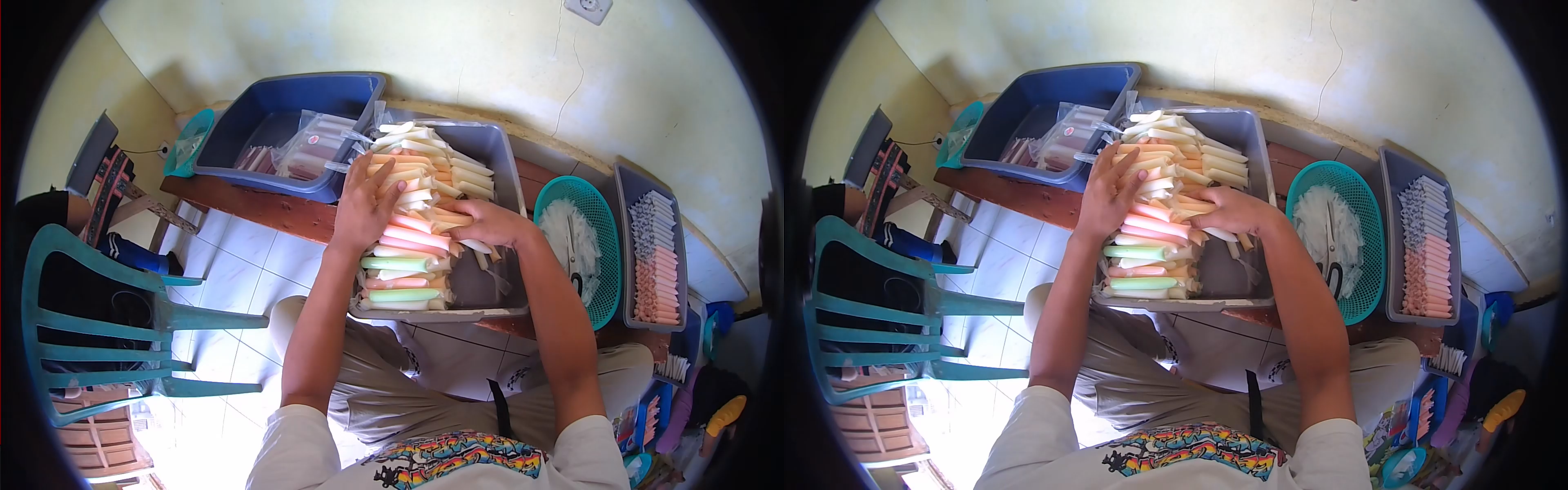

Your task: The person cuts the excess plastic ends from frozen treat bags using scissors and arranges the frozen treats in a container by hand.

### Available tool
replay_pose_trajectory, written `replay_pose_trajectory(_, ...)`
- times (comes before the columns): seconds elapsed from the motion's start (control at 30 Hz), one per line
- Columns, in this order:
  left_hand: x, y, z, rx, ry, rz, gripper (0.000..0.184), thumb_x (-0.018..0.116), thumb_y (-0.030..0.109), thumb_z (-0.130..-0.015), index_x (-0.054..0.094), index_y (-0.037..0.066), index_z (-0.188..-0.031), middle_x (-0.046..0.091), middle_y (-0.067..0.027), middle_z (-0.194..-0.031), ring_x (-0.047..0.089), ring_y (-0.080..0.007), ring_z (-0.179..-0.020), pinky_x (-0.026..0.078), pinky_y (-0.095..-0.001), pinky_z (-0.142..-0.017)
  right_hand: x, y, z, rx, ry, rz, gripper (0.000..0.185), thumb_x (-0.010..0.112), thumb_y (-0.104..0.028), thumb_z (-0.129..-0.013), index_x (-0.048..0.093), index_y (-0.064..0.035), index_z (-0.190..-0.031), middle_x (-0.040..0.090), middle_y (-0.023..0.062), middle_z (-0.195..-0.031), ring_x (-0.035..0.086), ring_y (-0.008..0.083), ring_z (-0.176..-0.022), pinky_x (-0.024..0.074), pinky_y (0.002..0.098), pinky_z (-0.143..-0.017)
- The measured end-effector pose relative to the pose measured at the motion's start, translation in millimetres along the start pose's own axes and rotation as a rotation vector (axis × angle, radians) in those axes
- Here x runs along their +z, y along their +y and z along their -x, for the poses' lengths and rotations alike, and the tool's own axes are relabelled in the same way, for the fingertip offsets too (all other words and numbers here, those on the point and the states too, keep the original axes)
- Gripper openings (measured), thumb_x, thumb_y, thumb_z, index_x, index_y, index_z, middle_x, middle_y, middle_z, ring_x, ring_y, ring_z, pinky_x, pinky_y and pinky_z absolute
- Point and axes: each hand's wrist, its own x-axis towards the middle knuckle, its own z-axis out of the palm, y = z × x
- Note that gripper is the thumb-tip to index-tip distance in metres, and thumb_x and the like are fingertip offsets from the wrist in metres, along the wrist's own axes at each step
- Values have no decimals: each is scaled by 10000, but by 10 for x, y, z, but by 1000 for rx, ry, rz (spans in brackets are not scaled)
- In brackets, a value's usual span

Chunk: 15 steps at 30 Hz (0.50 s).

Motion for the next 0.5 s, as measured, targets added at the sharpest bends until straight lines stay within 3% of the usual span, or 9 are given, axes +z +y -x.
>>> replay_pose_trajectory(0.3, -7, 11, 2, 7, 1, -13, 489, 723, 369, -1044, 729, 40, -1406, 524, -356, -1549, 477, -516, -1471, 406, -537, -1232, 4, -53, 39, 20, 32, 129, 631, 753, -189, -937, 590, 11, -1513, 704, 155, -1397, 644, 213, -1275, 482, 338, -1130)
replay_pose_trajectory(0.37, -10, 8, 1, 4, -4, -9, 491, 720, 371, -1046, 726, 41, -1409, 525, -353, -1550, 476, -517, -1470, 405, -536, -1232, 33, -61, 62, -48, 109, 208, 626, 738, -172, -919, 601, 15, -1500, 759, 144, -1248, 714, 205, -1102, 556, 341, -1002)
replay_pose_trajectory(0.4, -9, 1, 8, 2, -4, -10, 491, 720, 371, -1046, 726, 41, -1409, 525, -353, -1550, 476, -517, -1470, 405, -536, -1232, 36, -125, 82, -48, 107, 208, 626, 738, -172, -919, 601, 15, -1500, 759, 144, -1248, 714, 205, -1102, 556, 341, -1002)
replay_pose_trajectory(0.47, 2, -4, 8, 6, 0, -34, 494, 718, 375, -1047, 724, 41, -1411, 527, -350, -1548, 482, -517, -1465, 410, -538, -1229, 36, -252, 138, 76, 86, 114, 644, 717, -159, -905, 594, 15, -1513, 783, 105, -1068, 730, 171, -871, 594, 333, -827)
replay_pose_trajectory(0.5, -1, 5, 7, 8, 0, -35, 494, 718, 375, -1047, 724, 41, -1411, 527, -350, -1548, 482, -517, -1465, 410, -538, -1229, 40, -239, 142, 75, 88, 114, 644, 717, -159, -905, 594, 15, -1513, 783, 105, -1068, 730, 171, -871, 594, 333, -827)
